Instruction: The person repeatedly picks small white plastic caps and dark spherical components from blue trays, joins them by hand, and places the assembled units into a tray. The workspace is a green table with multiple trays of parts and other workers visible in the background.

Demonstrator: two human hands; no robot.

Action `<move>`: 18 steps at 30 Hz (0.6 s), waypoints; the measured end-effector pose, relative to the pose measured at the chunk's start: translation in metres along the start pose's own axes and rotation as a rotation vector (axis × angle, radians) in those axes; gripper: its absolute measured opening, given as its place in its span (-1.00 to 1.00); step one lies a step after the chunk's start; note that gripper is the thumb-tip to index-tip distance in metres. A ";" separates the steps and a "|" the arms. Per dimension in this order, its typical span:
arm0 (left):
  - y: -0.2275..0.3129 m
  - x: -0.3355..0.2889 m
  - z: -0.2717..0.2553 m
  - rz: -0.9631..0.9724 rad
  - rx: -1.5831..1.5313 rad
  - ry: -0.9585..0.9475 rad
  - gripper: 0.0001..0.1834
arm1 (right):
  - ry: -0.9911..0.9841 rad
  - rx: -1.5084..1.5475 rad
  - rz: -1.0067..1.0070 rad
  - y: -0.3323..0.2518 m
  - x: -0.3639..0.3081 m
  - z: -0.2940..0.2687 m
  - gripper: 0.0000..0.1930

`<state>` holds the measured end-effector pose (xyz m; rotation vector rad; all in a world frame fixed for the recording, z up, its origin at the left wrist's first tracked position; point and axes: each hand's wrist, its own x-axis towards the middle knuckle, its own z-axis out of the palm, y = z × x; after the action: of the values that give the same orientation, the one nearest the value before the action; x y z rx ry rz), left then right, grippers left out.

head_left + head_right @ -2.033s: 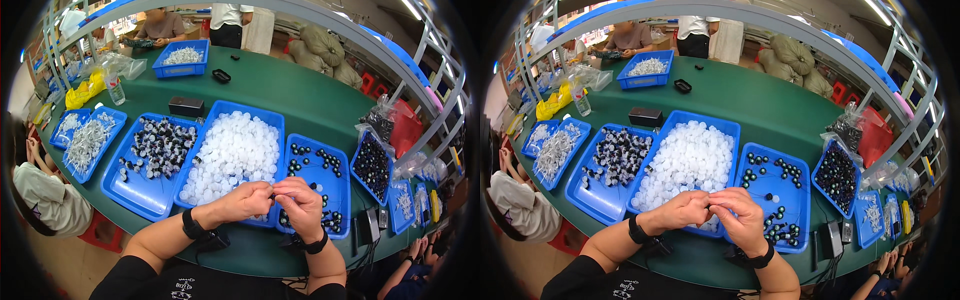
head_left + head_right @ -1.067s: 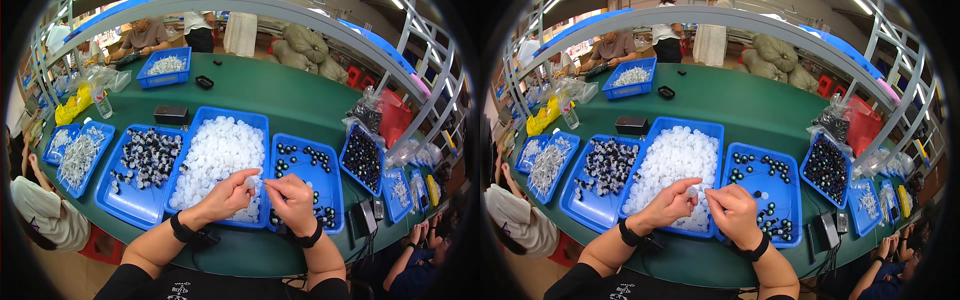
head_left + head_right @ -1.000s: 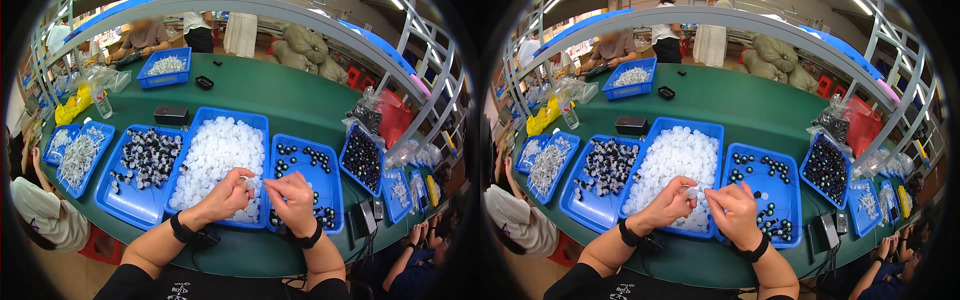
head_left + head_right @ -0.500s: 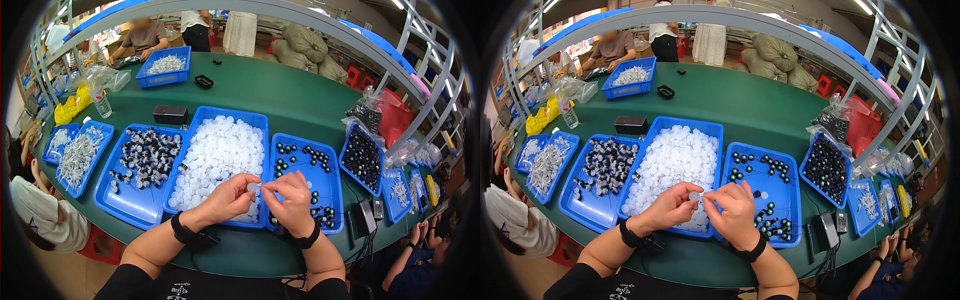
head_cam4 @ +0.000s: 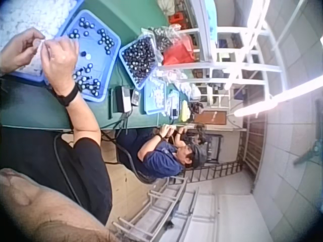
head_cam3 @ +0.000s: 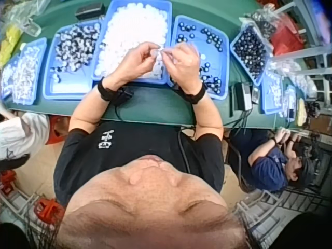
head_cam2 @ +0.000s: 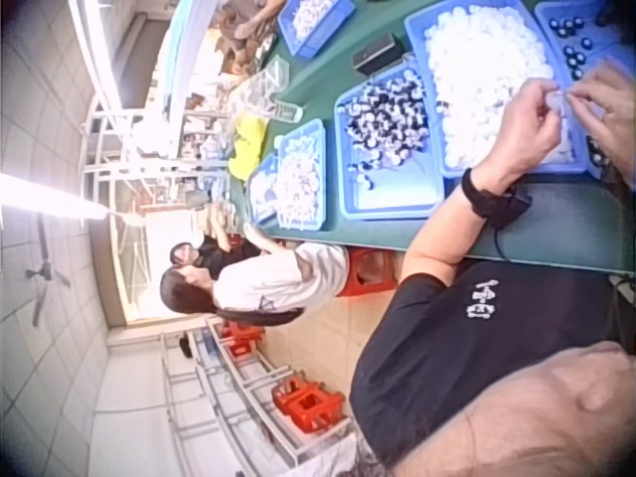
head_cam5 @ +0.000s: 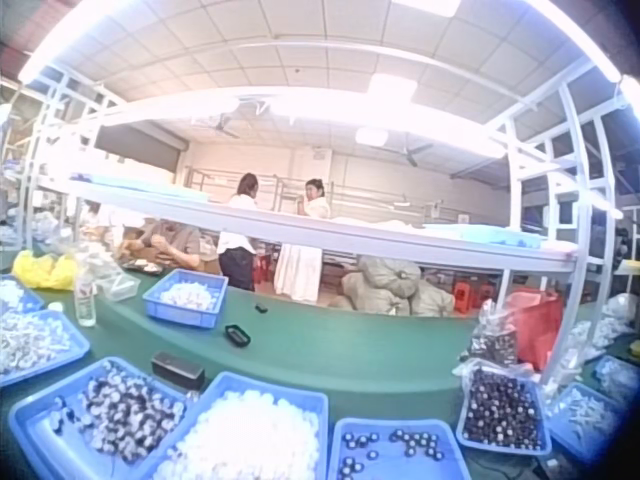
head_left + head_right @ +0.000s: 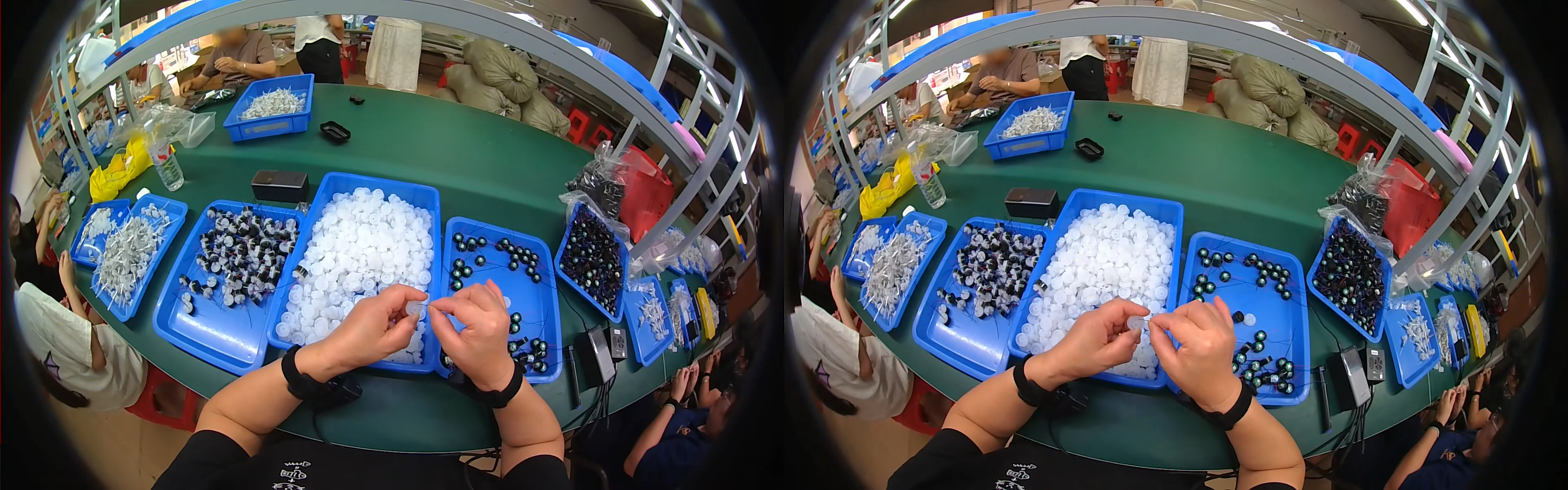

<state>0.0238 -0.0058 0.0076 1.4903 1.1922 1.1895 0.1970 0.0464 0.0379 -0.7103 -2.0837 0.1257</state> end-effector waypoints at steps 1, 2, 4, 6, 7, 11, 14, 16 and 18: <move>0.001 0.000 0.000 0.008 0.025 0.007 -0.64 | 0.002 -0.011 0.000 0.000 0.000 0.000 -0.93; 0.001 -0.001 0.000 0.013 0.039 0.010 -0.64 | 0.003 -0.023 0.000 -0.001 -0.001 0.001 -0.93; 0.002 -0.001 0.000 0.021 0.066 0.016 -0.64 | -0.002 -0.031 0.004 -0.001 -0.002 0.002 -0.92; 0.002 -0.001 0.000 0.061 0.099 0.026 -0.64 | -0.015 -0.025 0.010 -0.002 -0.003 0.002 -0.92; 0.003 -0.001 0.000 0.080 0.116 0.031 -0.63 | -0.009 -0.039 -0.004 -0.002 -0.003 0.002 -0.92; 0.007 -0.002 0.000 0.088 0.147 0.034 -0.65 | 0.004 -0.068 -0.034 -0.003 -0.001 0.001 -0.92; 0.006 -0.002 0.001 0.144 0.162 0.025 -0.67 | -0.016 -0.031 -0.022 -0.005 -0.003 0.003 -0.92; 0.007 -0.003 0.003 0.130 0.132 0.021 -0.69 | -0.026 -0.012 -0.018 -0.003 -0.004 0.005 -0.92; 0.000 0.000 0.004 0.033 -0.057 0.036 -0.69 | -0.023 -0.014 -0.025 -0.001 -0.003 0.005 -0.92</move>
<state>0.0278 -0.0064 0.0068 1.4574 1.1520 1.2668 0.1940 0.0453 0.0330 -0.6938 -2.1168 0.1060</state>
